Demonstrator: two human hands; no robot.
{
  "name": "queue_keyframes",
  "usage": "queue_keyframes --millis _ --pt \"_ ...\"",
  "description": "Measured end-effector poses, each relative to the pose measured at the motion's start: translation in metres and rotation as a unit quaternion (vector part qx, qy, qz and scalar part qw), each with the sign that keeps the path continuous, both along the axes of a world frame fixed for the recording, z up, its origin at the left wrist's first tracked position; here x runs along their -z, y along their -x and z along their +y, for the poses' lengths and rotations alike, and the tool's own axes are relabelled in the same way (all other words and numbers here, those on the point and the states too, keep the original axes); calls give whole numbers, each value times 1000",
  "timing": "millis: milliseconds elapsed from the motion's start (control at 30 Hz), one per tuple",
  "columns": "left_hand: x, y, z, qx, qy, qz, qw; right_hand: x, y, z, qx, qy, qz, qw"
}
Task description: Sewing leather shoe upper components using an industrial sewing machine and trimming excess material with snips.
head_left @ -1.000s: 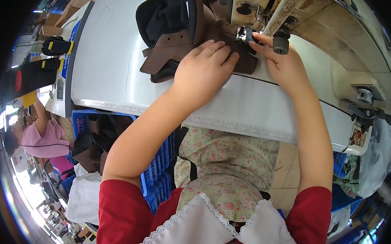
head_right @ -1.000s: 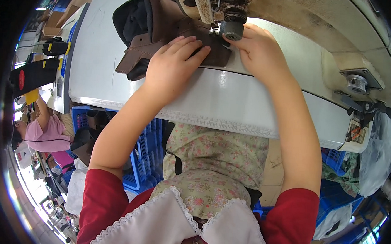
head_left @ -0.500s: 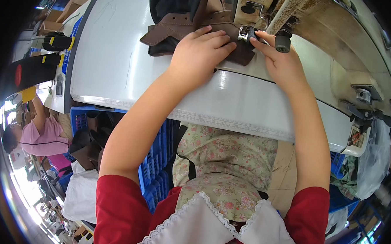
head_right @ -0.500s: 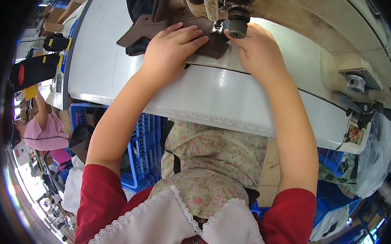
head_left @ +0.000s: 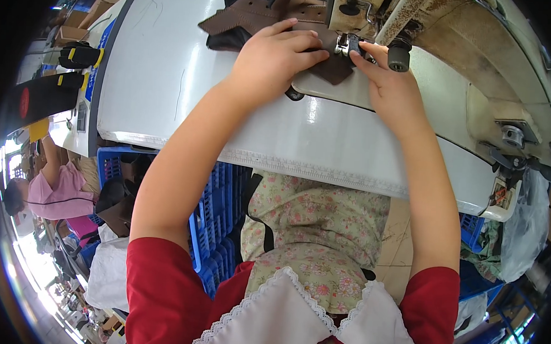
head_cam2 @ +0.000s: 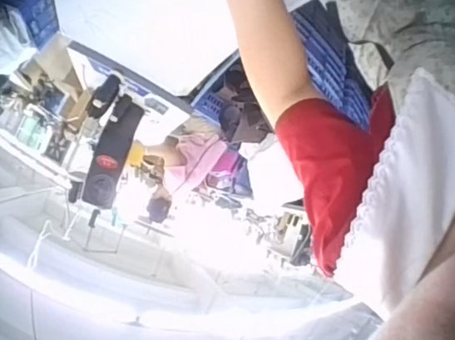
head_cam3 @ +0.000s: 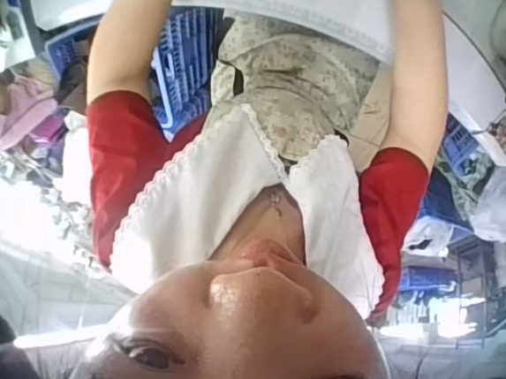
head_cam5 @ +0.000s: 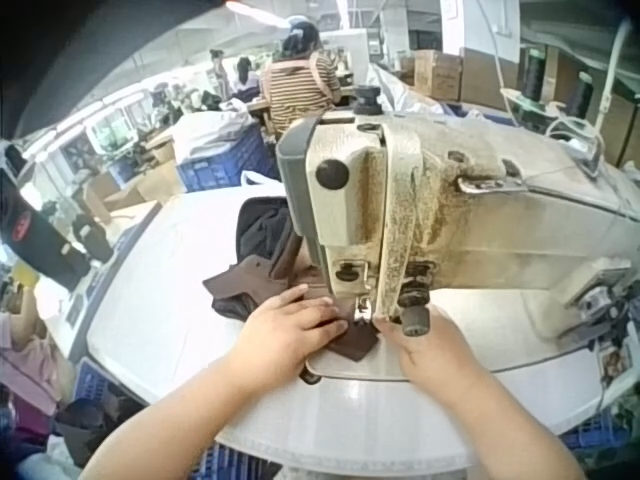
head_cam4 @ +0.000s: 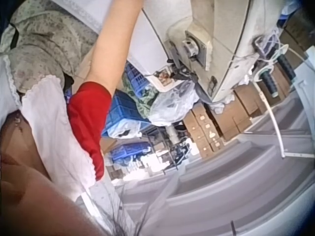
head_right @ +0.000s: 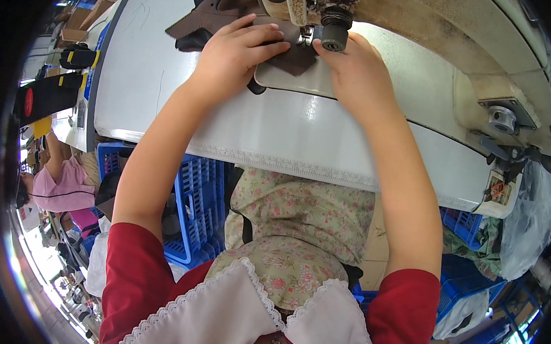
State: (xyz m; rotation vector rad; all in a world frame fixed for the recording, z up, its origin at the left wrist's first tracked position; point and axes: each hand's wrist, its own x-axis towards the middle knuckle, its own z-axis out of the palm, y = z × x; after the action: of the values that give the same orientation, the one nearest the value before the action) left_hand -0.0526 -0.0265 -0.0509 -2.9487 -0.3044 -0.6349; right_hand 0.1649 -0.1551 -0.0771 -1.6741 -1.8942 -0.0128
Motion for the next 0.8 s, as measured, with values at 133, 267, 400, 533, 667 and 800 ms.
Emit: queue_keyframes --millis 133,267,400,533,667,800 --pt "-3 0 -7 -26 -25 23 999 -7 7 -2 34 52 -25 998" --pt "-17 -9 -51 -105 69 24 992 -7 -15 3 -38 40 79 995" --pt "9 -18 -66 -155 131 -126 971 -11 -19 7 -65 44 63 995" --pt "20 -16 -58 -135 142 -145 970 -6 -16 3 -53 47 35 997" --pt "17 -16 -54 -115 154 -116 974 -6 -17 1 -46 50 -3 998" --pt "17 -14 -47 -103 116 -102 983 -4 -14 2 -46 49 4 998"
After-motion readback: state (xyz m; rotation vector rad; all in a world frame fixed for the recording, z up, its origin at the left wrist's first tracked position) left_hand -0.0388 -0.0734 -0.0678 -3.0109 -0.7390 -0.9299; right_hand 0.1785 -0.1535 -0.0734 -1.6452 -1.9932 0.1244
